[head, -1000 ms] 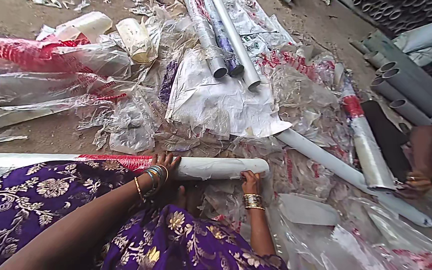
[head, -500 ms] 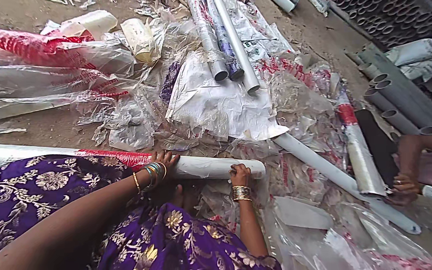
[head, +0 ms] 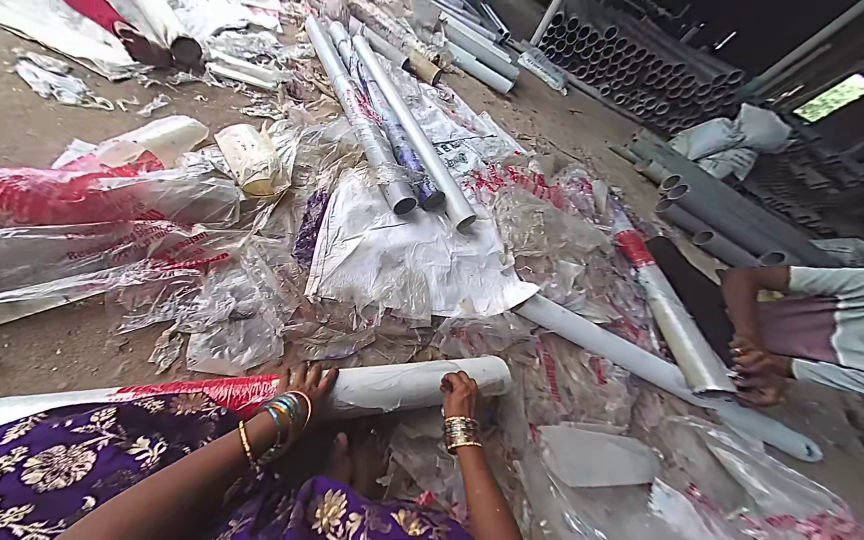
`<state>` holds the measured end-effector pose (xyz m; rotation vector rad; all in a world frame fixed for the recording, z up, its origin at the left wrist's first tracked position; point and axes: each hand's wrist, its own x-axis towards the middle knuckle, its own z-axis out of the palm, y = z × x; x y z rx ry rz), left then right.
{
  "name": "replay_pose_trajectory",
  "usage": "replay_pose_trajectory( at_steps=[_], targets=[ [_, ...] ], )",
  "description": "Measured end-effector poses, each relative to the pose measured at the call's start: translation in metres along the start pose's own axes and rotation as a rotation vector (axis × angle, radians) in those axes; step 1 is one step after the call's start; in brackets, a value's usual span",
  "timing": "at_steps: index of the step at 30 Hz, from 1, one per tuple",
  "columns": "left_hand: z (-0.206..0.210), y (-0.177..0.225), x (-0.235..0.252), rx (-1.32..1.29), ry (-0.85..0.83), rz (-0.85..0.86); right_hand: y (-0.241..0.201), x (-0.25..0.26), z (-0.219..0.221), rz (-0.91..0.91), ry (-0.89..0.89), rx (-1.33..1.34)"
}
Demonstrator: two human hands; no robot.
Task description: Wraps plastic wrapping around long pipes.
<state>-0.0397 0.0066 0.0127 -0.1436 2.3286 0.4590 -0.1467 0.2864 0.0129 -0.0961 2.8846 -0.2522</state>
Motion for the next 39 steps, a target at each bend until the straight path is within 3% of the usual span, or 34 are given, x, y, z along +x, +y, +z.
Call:
replay_pose_trajectory(
  at_steps=[5, 12, 18, 26, 29, 32, 39],
  targets=[
    [0.003, -0.001, 0.002, 0.006, 0.010, 0.006, -0.001, 0.002, -0.002, 0.028, -0.128, -0.068],
    [0.007, -0.003, 0.003, 0.001, 0.022, 0.010, 0.018, 0.000, 0.009, -0.035, 0.082, 0.198],
    [0.002, 0.003, -0.002, 0.017, -0.002, -0.013, -0.002, 0.004, -0.016, 0.013, -0.117, -0.090],
    [0.006, 0.003, -0.001, 0.046, 0.002, -0.019, -0.002, 0.008, -0.001, -0.004, -0.152, -0.270],
    [0.003, 0.004, -0.003, 0.035, 0.013, -0.010, 0.004, 0.002, -0.003, -0.042, -0.130, -0.186],
    [0.002, 0.003, -0.006, 0.036, -0.005, -0.006, 0.022, -0.006, 0.011, -0.130, 0.086, 0.067],
    [0.001, 0.003, -0.006, 0.026, -0.016, 0.001, 0.026, 0.001, 0.011, -0.112, 0.045, 0.151]
  ],
)
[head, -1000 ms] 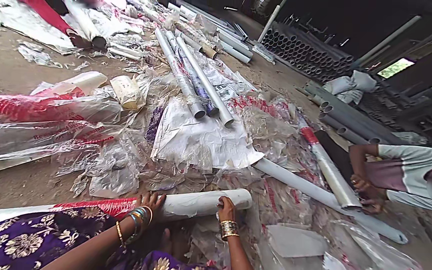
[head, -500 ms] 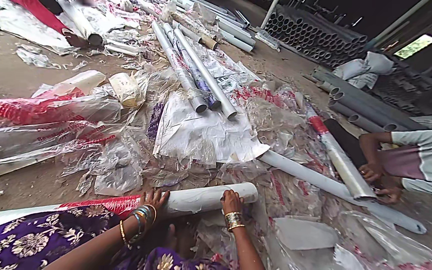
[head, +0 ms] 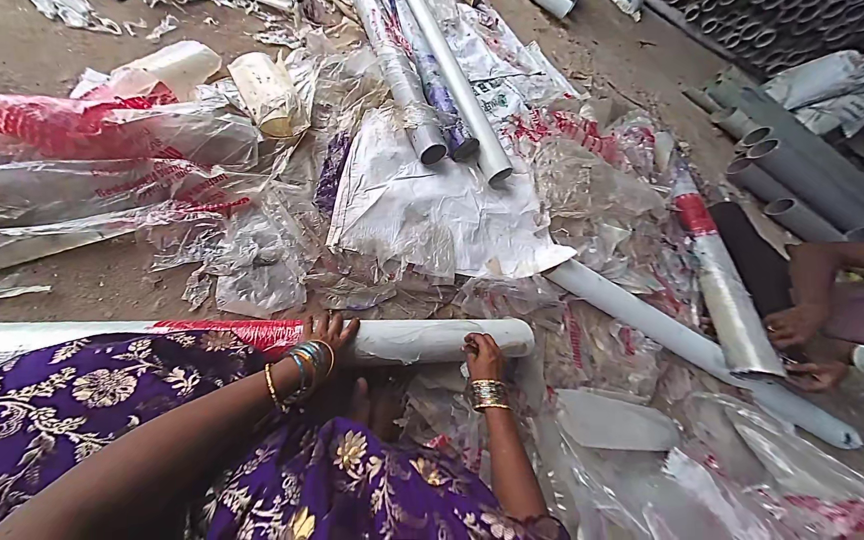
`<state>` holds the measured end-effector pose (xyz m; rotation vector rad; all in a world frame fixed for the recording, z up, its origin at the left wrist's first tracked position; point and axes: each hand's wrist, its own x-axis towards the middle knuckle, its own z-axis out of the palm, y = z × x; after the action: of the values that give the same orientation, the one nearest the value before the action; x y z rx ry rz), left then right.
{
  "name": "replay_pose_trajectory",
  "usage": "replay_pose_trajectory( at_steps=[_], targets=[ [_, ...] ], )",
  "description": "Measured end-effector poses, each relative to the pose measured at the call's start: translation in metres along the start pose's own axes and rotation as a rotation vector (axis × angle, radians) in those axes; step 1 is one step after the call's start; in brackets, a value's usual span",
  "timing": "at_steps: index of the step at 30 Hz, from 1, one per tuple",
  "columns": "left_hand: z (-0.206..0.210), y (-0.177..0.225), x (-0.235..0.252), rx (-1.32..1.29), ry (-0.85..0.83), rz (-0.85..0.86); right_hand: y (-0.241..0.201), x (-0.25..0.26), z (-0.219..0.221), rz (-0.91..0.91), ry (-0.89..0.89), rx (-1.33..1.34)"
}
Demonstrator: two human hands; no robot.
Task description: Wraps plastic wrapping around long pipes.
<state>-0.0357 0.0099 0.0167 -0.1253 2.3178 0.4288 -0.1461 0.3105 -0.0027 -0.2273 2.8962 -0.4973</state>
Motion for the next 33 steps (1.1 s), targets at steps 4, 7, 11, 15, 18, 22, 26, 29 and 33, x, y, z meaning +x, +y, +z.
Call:
replay_pose_trajectory(
  at_steps=[4, 7, 11, 15, 18, 22, 26, 29, 33],
  targets=[
    [0.001, -0.002, 0.003, 0.004, 0.000, 0.000, -0.004, -0.004, 0.003, 0.005, 0.067, -0.014],
    [0.000, -0.002, 0.002, 0.002, 0.005, 0.004, -0.006, -0.003, 0.004, -0.007, 0.080, -0.043],
    [0.002, -0.002, 0.001, -0.002, 0.015, 0.010, -0.004, -0.002, 0.000, -0.008, 0.010, -0.018],
    [0.003, -0.003, 0.002, -0.020, 0.015, 0.019, 0.008, -0.003, 0.013, -0.041, 0.154, 0.229],
    [0.001, -0.003, 0.000, -0.025, 0.003, 0.016, 0.009, -0.006, 0.017, -0.103, 0.238, 0.200],
    [-0.001, -0.001, 0.000, -0.018, -0.007, 0.006, 0.003, -0.005, 0.008, -0.174, 0.217, -0.039],
    [-0.001, -0.002, 0.001, -0.013, -0.002, 0.004, -0.006, 0.000, 0.001, -0.177, 0.079, -0.269],
    [0.001, -0.003, 0.003, -0.015, 0.000, 0.005, -0.006, 0.001, 0.001, -0.162, -0.039, -0.328],
    [-0.002, -0.004, 0.001, -0.028, -0.013, 0.018, 0.001, -0.014, 0.005, -0.217, -0.009, -0.205]
  ],
)
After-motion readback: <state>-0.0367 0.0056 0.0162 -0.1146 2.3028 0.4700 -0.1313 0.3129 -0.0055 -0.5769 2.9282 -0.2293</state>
